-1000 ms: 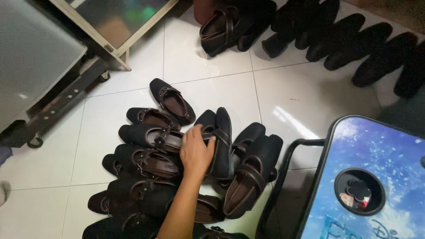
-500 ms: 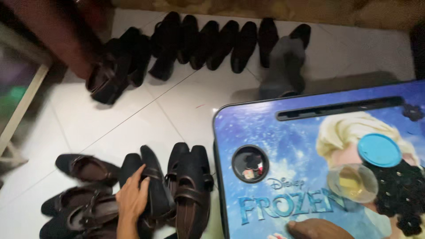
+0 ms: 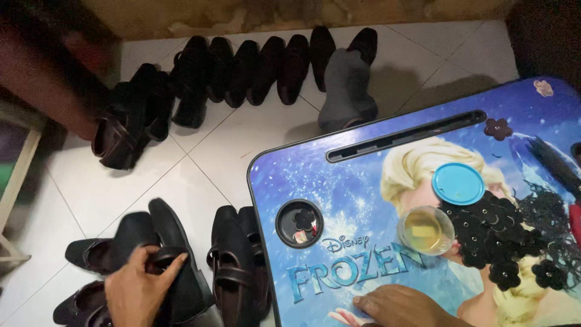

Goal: The person sits on the floor and attaches black flower-shaped decorations to the straps of black mary-jane shoes, dipping each flower in glue from a small container before pressing it onto a shoe strap, then sets the finished shoe aside and picks up the next one.

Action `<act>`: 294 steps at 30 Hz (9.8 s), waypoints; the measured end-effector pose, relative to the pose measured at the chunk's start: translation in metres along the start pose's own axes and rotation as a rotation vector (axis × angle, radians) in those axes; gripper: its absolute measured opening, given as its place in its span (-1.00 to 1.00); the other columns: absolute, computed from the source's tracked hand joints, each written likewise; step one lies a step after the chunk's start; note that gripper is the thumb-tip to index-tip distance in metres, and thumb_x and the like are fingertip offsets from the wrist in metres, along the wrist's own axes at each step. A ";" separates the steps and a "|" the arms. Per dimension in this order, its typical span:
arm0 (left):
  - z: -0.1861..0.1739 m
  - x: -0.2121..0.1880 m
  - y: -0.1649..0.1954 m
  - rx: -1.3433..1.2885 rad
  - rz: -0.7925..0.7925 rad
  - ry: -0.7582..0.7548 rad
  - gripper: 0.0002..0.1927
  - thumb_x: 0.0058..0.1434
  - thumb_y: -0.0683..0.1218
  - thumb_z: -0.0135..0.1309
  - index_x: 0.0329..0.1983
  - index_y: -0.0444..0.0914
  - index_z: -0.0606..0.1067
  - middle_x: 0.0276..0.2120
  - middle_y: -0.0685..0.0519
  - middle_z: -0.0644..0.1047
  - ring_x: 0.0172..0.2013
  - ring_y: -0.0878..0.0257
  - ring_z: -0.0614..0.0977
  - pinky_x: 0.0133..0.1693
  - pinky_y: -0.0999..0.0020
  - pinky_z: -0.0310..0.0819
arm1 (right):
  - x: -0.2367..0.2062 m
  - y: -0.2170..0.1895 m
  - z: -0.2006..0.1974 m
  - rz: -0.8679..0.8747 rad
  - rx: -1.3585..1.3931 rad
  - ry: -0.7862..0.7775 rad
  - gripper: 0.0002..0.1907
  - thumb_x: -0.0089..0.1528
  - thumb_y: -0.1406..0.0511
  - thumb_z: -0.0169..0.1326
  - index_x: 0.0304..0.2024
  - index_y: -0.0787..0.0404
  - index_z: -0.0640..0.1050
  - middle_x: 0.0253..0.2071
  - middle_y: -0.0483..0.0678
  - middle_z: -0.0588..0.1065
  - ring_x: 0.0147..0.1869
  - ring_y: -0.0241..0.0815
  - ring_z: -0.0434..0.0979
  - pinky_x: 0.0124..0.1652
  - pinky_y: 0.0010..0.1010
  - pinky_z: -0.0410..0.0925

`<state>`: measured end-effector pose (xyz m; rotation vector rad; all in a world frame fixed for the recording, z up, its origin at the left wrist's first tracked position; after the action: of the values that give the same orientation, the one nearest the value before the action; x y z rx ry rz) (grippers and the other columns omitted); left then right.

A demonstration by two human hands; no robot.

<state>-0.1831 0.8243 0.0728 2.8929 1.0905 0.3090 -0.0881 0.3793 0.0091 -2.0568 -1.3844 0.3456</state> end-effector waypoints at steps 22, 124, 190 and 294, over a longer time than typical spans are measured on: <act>-0.070 -0.127 0.503 0.229 1.100 0.054 -0.96 0.15 -0.14 0.03 -0.39 -0.16 0.41 -0.54 0.05 0.49 -0.41 0.17 0.55 -0.18 0.30 0.32 | -0.182 0.109 -0.083 -0.121 -0.166 0.257 -0.42 0.10 0.13 0.31 0.17 -0.03 0.50 -0.12 -0.13 0.62 0.01 -0.09 0.66 -0.02 -0.27 0.45; 0.024 -0.291 0.387 -1.486 0.016 -0.485 -0.72 0.21 -0.28 0.18 0.00 -0.30 0.66 0.04 -0.07 0.63 -0.06 0.32 0.72 -0.17 0.52 0.60 | -0.113 0.017 -0.209 0.004 -0.303 0.400 -0.44 0.02 -0.06 0.29 -0.16 0.20 0.60 0.32 0.17 0.36 0.46 0.25 0.26 0.33 0.02 0.18; 0.019 -0.319 0.413 -1.744 -0.434 -0.626 -0.33 0.31 -0.25 0.03 0.51 -0.20 0.23 -0.11 -0.11 0.71 -0.21 0.33 0.68 -0.21 0.45 0.59 | -0.165 -0.013 -0.185 -0.194 -0.213 0.342 -0.49 -0.02 0.31 0.25 0.03 0.07 0.61 0.27 0.08 0.41 0.40 0.17 0.32 0.31 0.06 0.21; -0.076 -0.291 0.304 -1.279 -0.312 -0.324 -0.56 0.43 0.06 -0.14 0.22 -0.22 0.54 -0.27 0.05 0.71 -0.23 0.44 0.63 -0.16 0.45 0.51 | -0.068 -0.056 -0.151 0.033 0.331 -0.017 -0.03 0.08 0.34 0.31 0.53 0.20 0.23 -0.23 -0.24 0.58 -0.10 -0.37 0.53 0.02 -0.43 0.36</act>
<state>-0.2137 0.4017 0.1278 1.5540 0.7929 0.3270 -0.0772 0.2792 0.1520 -1.8080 -1.2121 0.5672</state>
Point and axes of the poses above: each hand's wrist, its own x-axis towards the middle knuckle, its own z-axis out of the palm, y = z × x, the point moved 8 cm from there along x, towards the middle knuckle
